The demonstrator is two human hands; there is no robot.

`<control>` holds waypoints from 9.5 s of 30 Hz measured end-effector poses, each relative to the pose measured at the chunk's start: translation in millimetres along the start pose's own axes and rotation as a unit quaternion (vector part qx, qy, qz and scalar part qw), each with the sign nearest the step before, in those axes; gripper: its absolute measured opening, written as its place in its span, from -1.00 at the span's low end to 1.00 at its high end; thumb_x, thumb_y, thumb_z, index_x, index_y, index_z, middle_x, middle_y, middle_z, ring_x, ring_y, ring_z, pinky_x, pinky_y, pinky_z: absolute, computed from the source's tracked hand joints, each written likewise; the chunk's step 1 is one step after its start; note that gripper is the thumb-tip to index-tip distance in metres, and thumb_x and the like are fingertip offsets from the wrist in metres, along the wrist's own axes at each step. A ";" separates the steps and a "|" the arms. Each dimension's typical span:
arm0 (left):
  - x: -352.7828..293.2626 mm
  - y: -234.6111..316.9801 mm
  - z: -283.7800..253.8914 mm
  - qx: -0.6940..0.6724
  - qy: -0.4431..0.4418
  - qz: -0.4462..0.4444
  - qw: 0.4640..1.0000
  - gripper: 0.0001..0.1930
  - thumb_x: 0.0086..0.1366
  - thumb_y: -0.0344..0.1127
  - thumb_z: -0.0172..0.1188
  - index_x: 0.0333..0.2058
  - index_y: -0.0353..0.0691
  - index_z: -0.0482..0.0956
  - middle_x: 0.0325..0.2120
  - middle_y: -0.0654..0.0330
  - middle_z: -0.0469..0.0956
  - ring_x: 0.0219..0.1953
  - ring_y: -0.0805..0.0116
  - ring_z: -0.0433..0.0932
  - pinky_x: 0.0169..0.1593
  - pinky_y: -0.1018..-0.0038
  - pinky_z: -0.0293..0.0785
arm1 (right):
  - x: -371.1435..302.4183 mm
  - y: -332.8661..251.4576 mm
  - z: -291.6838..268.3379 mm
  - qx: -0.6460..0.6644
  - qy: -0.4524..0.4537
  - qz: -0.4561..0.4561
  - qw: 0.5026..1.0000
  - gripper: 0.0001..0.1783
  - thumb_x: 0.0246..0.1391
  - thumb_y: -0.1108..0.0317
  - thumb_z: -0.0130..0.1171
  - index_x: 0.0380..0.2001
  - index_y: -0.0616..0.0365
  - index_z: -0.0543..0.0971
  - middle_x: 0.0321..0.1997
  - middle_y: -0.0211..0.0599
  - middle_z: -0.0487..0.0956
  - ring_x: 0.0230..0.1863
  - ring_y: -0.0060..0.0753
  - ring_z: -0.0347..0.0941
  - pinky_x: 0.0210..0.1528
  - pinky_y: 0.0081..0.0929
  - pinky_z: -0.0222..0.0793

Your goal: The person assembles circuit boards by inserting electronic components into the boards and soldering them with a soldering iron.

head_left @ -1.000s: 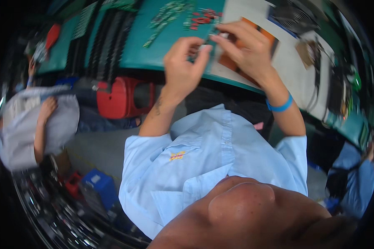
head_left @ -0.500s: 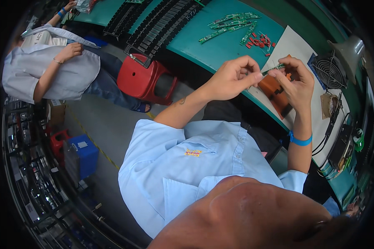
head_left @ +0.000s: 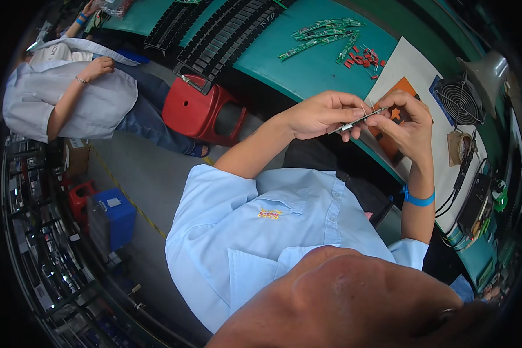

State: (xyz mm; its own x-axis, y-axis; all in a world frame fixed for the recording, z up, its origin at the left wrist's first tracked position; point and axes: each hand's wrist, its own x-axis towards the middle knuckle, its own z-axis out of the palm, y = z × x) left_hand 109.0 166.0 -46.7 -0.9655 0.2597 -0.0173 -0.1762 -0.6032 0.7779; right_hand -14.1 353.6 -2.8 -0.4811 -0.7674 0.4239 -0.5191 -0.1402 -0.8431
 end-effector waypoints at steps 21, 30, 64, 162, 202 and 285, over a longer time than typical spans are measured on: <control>1.7 -9.9 -8.7 -0.015 -0.042 -0.063 0.997 -0.78 0.47 -0.41 0.08 0.01 -0.38 0.51 -0.32 0.08 0.59 -0.35 0.39 0.56 -0.25 0.55 0.55 | -1.1 0.4 -6.9 0.048 -0.098 0.039 0.993 -0.79 -0.11 0.48 0.52 -0.39 0.18 0.66 -0.46 -0.44 0.58 -0.46 -0.58 0.35 -0.39 -0.66 0.29; 0.1 -10.0 -15.3 -0.153 -0.069 -0.061 0.984 -0.76 0.46 -0.47 0.01 0.05 -0.32 0.44 -0.26 0.04 0.52 -0.31 0.30 0.50 -0.26 0.44 0.44 | 2.4 6.2 -6.2 0.053 -0.075 0.051 0.994 -0.80 -0.03 0.50 0.48 -0.31 0.23 0.67 -0.36 -0.33 0.63 -0.41 -0.53 0.43 -0.33 -0.66 0.35; 37.7 -18.4 -1.0 -0.031 0.051 0.057 0.997 -0.77 0.47 -0.48 0.02 0.05 -0.37 0.43 -0.13 0.06 0.52 -0.25 0.36 0.51 -0.15 0.46 0.49 | -124.0 14.6 -33.7 0.476 0.545 0.015 0.690 -0.54 0.39 0.25 0.13 0.23 0.21 0.34 0.04 -0.07 0.51 -0.18 -0.40 0.46 -0.19 -0.54 0.44; 59.6 -22.8 37.3 0.239 0.143 0.025 0.960 -0.84 0.36 -0.51 0.14 -0.12 -0.40 0.55 -0.40 0.23 0.55 -0.42 0.60 0.44 -0.32 0.71 0.40 | -169.2 -25.3 -20.8 -0.098 0.283 -0.035 0.953 -0.49 -0.29 0.69 0.34 -0.11 0.32 0.63 -0.22 -0.08 0.63 -0.31 -0.27 0.48 -0.22 -0.40 0.44; 62.4 -21.8 35.6 0.280 0.131 0.031 0.950 -0.85 0.31 -0.53 0.18 -0.15 -0.37 0.56 -0.42 0.23 0.57 -0.41 0.60 0.45 -0.30 0.72 0.40 | -170.0 -15.2 -36.9 -0.110 0.258 -0.038 0.959 -0.53 -0.24 0.64 0.37 -0.12 0.28 0.67 -0.24 -0.13 0.66 -0.34 -0.29 0.48 -0.23 -0.44 0.41; 82.4 -196.0 269.2 0.573 -0.527 0.028 0.627 -0.73 0.29 -0.23 0.20 -0.47 -0.33 0.63 -0.47 -0.02 0.66 -0.52 -0.08 0.62 -0.42 0.13 0.53 | -158.2 17.9 -45.4 -0.176 0.488 0.058 0.853 -0.63 0.08 0.48 0.34 -0.01 0.10 0.64 -0.17 -0.39 0.64 -0.30 -0.50 0.48 -0.17 -0.56 0.43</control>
State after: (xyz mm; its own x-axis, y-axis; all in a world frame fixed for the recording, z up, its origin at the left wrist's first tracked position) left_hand 115.5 508.6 -31.5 -0.1944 0.9808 -0.0148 0.6883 0.1471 0.7103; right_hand 20.7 500.9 -69.9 -0.8141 0.1465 0.5619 -0.5246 0.2291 -0.8199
